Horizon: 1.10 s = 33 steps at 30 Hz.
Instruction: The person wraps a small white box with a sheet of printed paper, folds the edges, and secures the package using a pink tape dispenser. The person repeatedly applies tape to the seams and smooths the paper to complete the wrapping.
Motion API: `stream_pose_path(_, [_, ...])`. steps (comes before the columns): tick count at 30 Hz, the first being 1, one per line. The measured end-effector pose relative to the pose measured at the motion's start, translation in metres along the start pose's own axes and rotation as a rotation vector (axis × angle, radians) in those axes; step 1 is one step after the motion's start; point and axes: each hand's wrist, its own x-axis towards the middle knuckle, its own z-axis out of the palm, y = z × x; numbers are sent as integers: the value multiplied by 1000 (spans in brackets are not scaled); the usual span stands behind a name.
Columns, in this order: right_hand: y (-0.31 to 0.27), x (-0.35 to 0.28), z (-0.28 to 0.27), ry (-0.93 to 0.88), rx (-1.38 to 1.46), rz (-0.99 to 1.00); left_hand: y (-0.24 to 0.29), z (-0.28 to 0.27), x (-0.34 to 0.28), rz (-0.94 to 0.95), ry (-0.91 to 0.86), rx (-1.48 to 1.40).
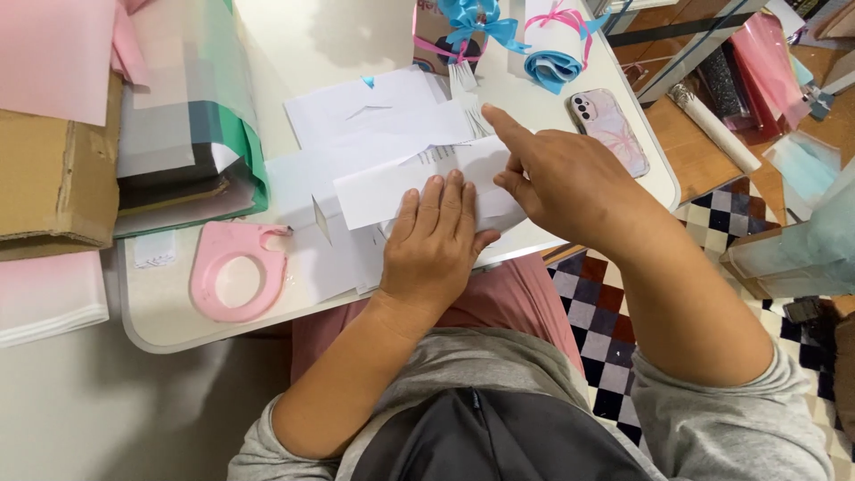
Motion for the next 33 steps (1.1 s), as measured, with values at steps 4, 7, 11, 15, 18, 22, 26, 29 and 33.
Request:
stream_pose_path(4, [-2,8,-3,-193,-149,105,2,1,-2,-16,-13,-10])
stream_pose_path(7, [9,16,1,-220,-256,79,4,2,-2,-23,-9,-15])
stream_pose_path(11, [10,24,-3,-233,-249,70,6,2,-3,-32,-9,-12])
stream_pose_path(15, [5,33,-3,-301,-370,243,7,2,-3,-29,-30,-3])
stream_pose_path(18, [11,32,0,-183,-361,90,7,3,-4,-34,-27,-9])
stream_pose_path(22, [9,39,1,-332,-491,279,-2,-14,9,20,-17,48])
stream_pose_path(26, [29,30,14,-252,-563,305,-8,-22,14,87,-43,109])
stream_pose_path(29, [31,23,11,-232,-464,389,-9,-22,17,82,-3,112])
stream_pose_path(33, [41,7,13,-154,-150,517,-10,-20,16,75,27,112])
